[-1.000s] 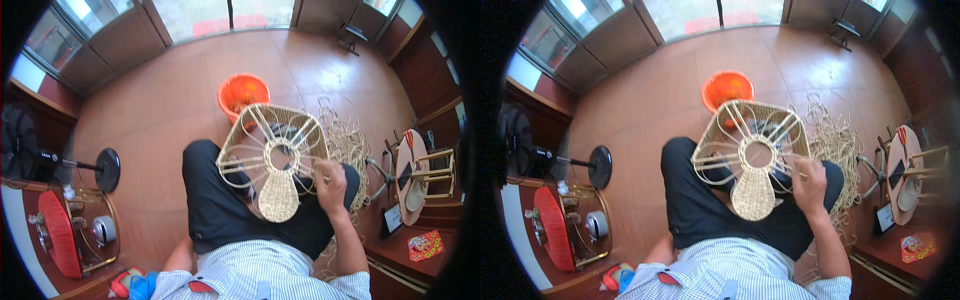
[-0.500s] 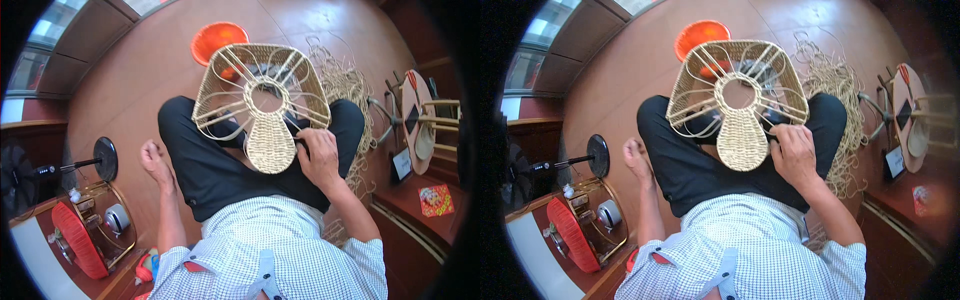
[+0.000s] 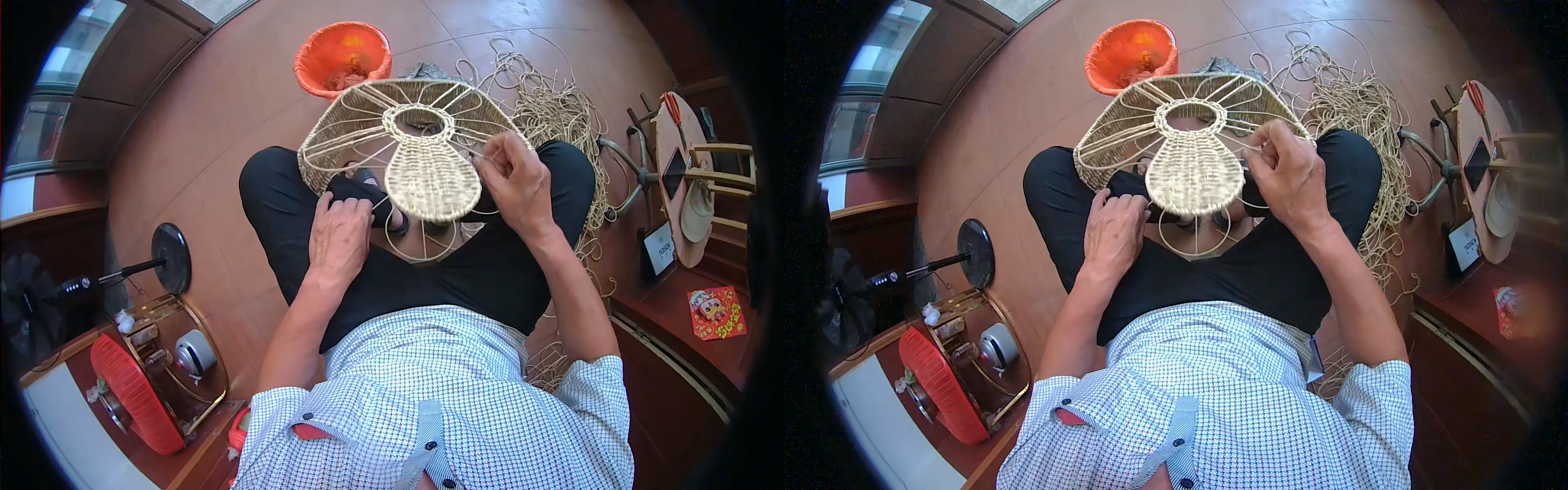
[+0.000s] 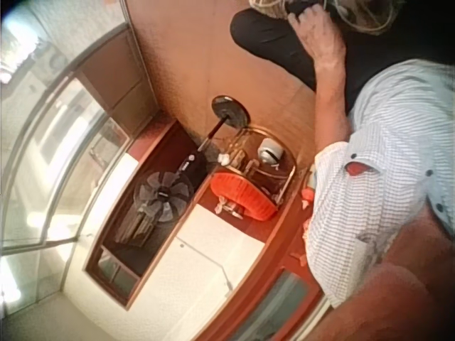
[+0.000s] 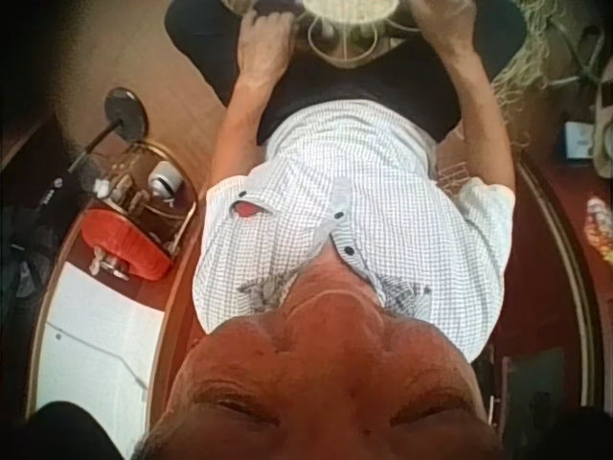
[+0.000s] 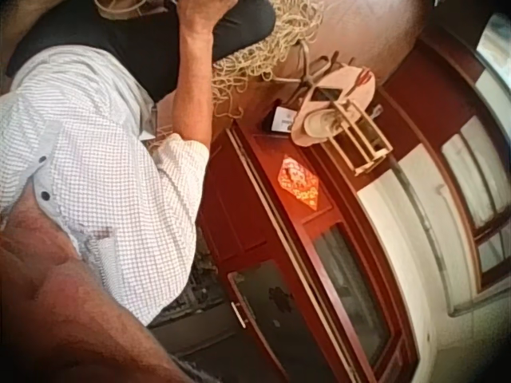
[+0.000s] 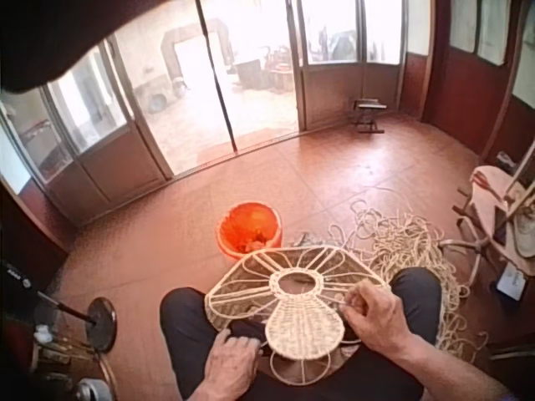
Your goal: Weaving a decorative straw or rattan object by hand in a workshop.
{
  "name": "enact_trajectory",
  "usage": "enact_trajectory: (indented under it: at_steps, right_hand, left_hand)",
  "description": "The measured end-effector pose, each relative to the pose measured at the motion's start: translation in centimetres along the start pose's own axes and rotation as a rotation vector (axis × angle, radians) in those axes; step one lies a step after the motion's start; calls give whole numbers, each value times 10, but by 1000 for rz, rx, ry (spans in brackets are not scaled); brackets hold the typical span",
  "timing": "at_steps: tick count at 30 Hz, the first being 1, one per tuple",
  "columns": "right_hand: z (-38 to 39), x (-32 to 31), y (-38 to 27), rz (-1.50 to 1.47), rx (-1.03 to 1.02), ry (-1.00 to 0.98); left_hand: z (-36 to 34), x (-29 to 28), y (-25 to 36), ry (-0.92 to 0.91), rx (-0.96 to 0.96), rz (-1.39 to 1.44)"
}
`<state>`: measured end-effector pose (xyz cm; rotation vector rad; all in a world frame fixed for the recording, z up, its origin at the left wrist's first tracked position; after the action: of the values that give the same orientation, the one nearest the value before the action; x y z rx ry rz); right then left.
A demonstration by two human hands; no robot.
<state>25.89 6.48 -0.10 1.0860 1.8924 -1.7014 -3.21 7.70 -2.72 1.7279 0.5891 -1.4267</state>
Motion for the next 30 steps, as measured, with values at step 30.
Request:
enact_trajectory:
  at_steps: [30]
  right_hand:
    - [-66, -34, 19, -236, 30, -191]
  left_hand:
    - [-143, -106, -75, -284, -253, 881]
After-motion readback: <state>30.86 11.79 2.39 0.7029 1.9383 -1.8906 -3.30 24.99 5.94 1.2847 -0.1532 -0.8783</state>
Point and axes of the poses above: each hand's wrist, its own z-axis away from the middle knuckle, its own x-axis out of the palm, y = z × x, the point moved 2 cm from there along -z, towards the middle knuckle, and after that the axes turned 5 degrees about z, right-handed, at the moved point
